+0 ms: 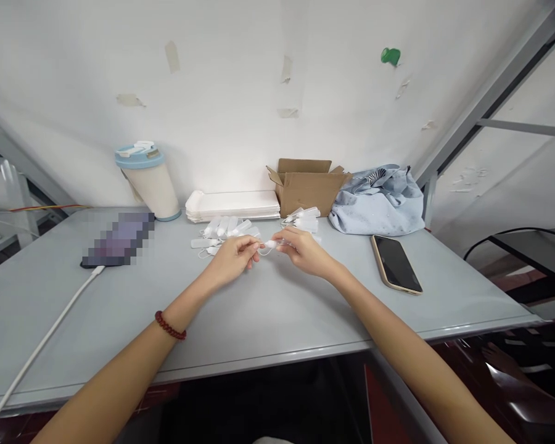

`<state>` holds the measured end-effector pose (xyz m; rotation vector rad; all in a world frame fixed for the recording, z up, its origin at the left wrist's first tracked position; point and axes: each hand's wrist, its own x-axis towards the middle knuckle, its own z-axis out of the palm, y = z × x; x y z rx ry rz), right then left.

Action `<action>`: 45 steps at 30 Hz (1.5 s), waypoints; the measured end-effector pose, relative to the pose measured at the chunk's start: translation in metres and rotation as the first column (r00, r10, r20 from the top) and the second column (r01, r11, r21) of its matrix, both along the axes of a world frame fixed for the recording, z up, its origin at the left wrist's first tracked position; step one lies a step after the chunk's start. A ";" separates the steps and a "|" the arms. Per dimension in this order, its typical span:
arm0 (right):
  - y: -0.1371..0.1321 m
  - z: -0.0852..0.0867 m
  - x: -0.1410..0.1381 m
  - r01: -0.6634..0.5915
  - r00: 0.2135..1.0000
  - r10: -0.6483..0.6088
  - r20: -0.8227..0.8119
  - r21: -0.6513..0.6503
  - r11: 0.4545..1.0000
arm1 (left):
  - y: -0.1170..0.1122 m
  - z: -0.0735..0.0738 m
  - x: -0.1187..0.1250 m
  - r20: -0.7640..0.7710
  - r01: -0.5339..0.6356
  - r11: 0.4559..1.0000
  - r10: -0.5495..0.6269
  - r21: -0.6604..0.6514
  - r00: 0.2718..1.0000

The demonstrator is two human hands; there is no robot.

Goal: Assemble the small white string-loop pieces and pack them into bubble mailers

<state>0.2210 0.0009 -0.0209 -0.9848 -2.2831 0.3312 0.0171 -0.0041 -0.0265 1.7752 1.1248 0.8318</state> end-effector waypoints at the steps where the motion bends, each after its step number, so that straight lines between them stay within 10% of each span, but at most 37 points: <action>1: 0.000 -0.001 0.000 -0.004 1.000 0.004 0.004 0.004 1.000 | 0.000 -0.001 0.000 -0.027 -0.004 0.999 0.005 0.038 1.000; 45: -0.002 -0.020 -0.010 -0.069 0.993 0.055 0.101 0.138 0.988 | -0.004 -0.001 0.001 -0.108 -0.044 0.998 0.048 0.042 0.993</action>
